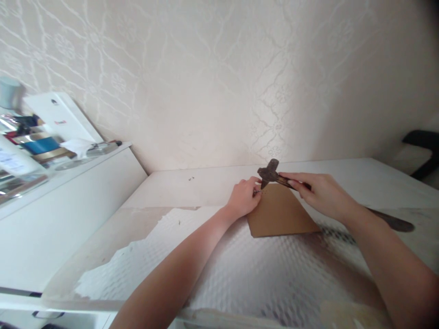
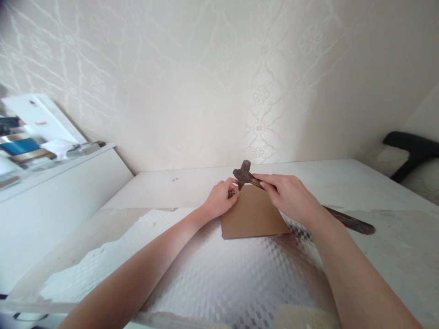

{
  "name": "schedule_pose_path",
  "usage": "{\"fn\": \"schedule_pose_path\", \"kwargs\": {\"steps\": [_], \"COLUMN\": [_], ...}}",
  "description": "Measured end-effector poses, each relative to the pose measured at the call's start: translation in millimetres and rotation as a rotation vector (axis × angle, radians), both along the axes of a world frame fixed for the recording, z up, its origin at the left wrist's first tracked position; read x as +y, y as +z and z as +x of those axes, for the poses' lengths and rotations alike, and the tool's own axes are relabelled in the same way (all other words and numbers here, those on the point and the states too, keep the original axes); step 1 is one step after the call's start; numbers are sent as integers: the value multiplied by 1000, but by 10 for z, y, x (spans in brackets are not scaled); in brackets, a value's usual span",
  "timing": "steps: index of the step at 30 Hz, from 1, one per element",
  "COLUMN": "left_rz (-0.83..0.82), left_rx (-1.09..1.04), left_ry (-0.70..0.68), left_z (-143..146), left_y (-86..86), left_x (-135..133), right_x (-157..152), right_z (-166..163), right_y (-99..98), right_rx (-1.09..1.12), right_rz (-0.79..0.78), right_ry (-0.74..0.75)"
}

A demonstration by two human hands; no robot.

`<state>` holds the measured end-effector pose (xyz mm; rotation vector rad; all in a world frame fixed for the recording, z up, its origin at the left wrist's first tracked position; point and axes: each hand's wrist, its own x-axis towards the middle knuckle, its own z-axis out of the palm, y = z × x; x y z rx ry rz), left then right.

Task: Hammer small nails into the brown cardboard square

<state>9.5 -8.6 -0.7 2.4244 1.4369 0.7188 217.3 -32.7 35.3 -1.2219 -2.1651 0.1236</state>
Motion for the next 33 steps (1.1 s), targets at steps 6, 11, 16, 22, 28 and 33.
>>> {"fn": "schedule_pose_path", "kwargs": {"steps": [6, 11, 16, 22, 28, 33], "left_rz": [-18, 9, 7, -1, -5, -18], "left_rx": [22, 12, 28, 36, 24, 48], "left_ry": [24, 11, 16, 16, 3, 23], "left_z": [5, 5, 7, 5, 3, 5], "left_y": [20, 2, -5, 11, 9, 14], "left_x": [-14, -2, 4, -6, -6, -3], "right_x": [7, 1, -12, -17, -17, -14], "right_z": [-2, -3, -17, -22, -13, -15], "right_y": [-18, -11, 2, 2, 3, -1], "right_rx": [26, 43, 31, 29, 14, 28], "right_rz": [-5, 6, 5, 8, 12, 10], "right_ry": [28, 11, 5, 25, 5, 11]}}
